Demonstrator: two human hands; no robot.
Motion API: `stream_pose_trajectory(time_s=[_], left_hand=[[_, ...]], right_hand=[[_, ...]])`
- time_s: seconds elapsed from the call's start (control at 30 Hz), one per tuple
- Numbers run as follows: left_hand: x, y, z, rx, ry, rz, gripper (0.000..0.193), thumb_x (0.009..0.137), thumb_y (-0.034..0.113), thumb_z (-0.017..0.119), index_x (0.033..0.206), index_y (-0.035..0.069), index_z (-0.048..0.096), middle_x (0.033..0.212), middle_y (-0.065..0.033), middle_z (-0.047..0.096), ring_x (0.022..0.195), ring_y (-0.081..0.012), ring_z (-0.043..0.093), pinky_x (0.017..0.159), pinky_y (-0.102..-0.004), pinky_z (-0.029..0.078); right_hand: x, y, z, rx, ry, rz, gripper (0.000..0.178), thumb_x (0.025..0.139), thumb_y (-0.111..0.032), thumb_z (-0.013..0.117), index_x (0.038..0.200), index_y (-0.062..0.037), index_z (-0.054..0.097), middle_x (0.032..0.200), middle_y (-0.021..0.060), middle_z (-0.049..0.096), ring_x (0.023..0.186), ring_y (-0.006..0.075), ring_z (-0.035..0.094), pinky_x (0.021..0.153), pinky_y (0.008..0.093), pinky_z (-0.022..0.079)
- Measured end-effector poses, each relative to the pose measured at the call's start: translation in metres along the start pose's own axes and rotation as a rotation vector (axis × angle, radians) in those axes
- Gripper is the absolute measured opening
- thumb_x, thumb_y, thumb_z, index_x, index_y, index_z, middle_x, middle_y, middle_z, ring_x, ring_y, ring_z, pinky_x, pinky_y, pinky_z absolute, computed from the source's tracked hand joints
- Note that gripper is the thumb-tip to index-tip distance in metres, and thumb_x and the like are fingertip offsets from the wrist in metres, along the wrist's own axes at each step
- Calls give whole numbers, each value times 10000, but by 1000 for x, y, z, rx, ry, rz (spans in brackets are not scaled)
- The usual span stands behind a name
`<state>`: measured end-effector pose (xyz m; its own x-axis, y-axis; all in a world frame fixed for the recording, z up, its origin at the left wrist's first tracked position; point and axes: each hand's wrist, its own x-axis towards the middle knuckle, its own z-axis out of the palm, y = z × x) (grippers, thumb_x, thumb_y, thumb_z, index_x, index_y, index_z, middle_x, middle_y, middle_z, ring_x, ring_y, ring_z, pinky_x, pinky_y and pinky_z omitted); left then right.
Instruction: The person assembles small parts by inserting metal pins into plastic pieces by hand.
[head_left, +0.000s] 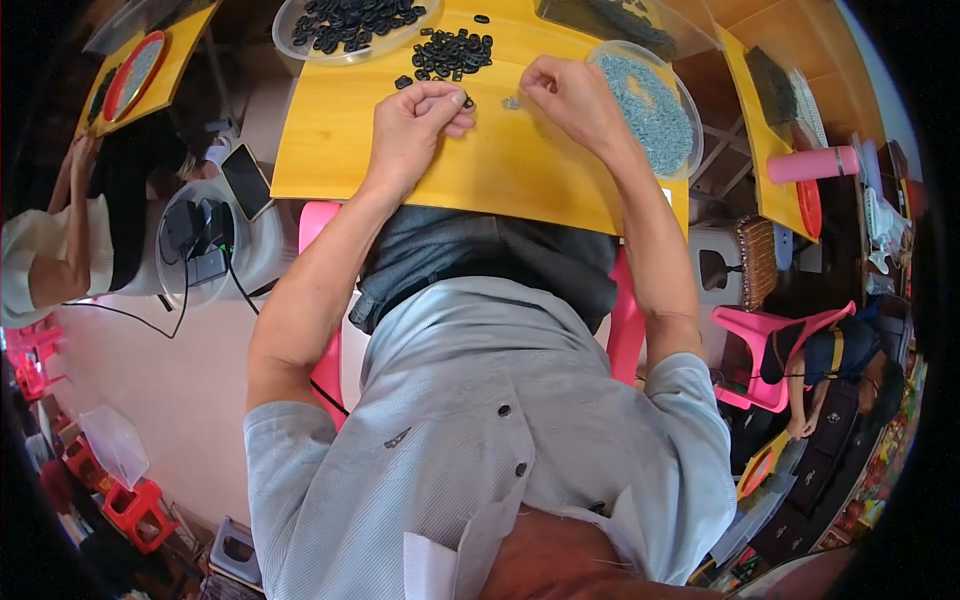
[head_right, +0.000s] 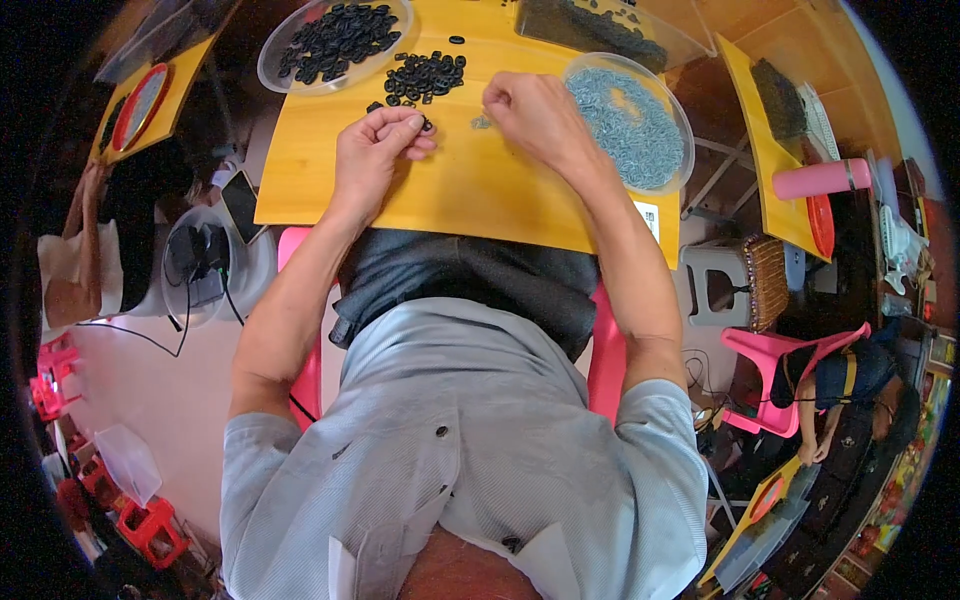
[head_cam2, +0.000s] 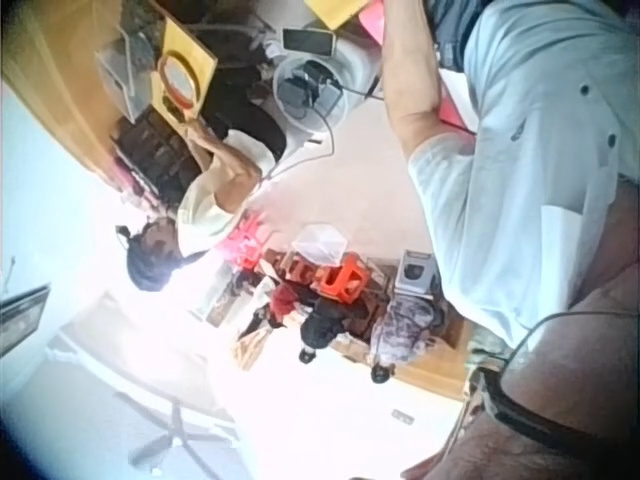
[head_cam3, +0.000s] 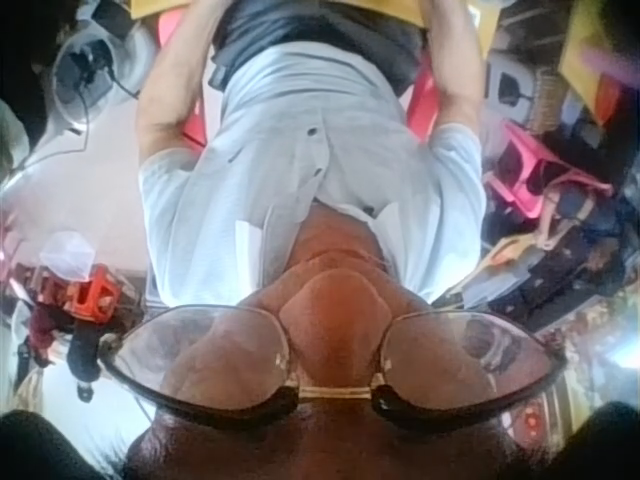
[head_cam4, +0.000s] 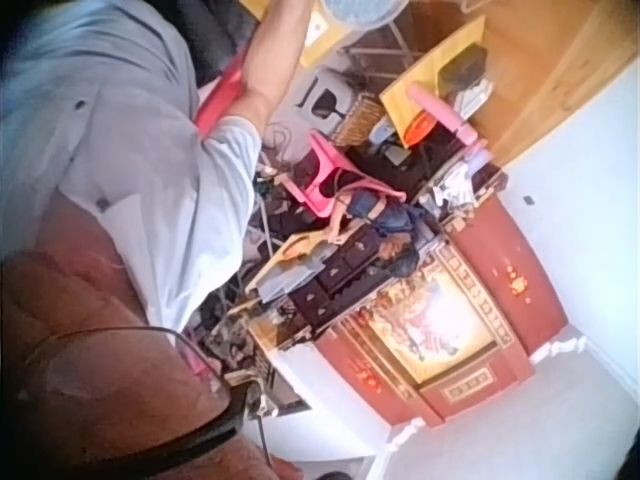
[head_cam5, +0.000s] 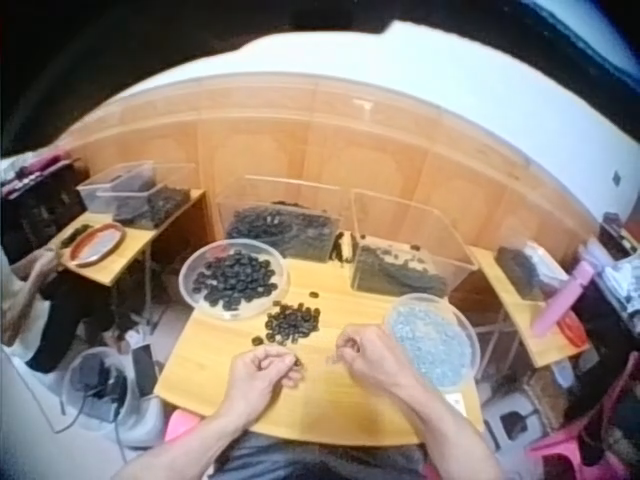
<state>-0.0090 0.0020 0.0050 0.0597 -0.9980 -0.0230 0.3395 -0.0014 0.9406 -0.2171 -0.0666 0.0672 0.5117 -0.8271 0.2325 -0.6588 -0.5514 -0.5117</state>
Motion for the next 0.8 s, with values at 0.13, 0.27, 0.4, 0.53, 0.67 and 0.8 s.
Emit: stream_pose_trajectory(time_s=[0.13, 0.27, 0.4, 0.53, 0.67, 0.8], left_hand=[[1, -1, -1, 17, 6, -4, 167, 952, 53, 654, 1082, -50, 650, 922, -107, 715, 795, -147, 694, 701, -242, 547], [1, -3, -2, 22, -1, 10, 201, 936, 51, 665, 1092, -75, 649, 894, -102, 716, 776, -133, 686, 712, -236, 547], [1, -3, -1, 38, -15, 7, 194, 931, 47, 668, 1084, -71, 653, 878, -88, 710, 763, -120, 675, 710, -231, 537], [0, -2, -1, 44, -26, 22, 184, 930, 42, 666, 1077, -68, 658, 864, -74, 701, 750, -110, 663, 702, -228, 529], [1, -3, -2, 53, -32, 19, 184, 931, 46, 668, 1076, -67, 659, 865, -69, 697, 748, -106, 658, 697, -225, 526], [1, -4, -2, 56, -38, 24, 183, 932, 46, 667, 1076, -66, 659, 868, -68, 695, 747, -104, 657, 696, -222, 525]], right_hand=[[-1, 10, 11, -209, -122, 17, 162, 835, -136, 651, 937, -34, 726, 834, 156, 710, 772, 320, 690, 699, 389, 532], [-2, 8, 17, -219, -144, -8, 170, 841, -141, 636, 939, -44, 735, 850, 148, 718, 808, 330, 690, 731, 409, 534], [-2, 13, 21, -260, -82, -11, 172, 837, -135, 639, 944, -45, 740, 862, 146, 723, 823, 328, 692, 746, 417, 536], [-2, 4, 17, -204, -102, -8, 168, 833, -126, 642, 940, -42, 740, 878, 157, 723, 841, 340, 689, 767, 427, 534], [-2, 11, 23, -218, -79, -57, 163, 832, -119, 637, 928, -37, 741, 876, 158, 723, 841, 337, 690, 766, 426, 533], [-1, 12, 22, -238, -97, -4, 171, 820, -138, 640, 911, -36, 741, 843, 147, 722, 799, 320, 696, 730, 412, 538]])
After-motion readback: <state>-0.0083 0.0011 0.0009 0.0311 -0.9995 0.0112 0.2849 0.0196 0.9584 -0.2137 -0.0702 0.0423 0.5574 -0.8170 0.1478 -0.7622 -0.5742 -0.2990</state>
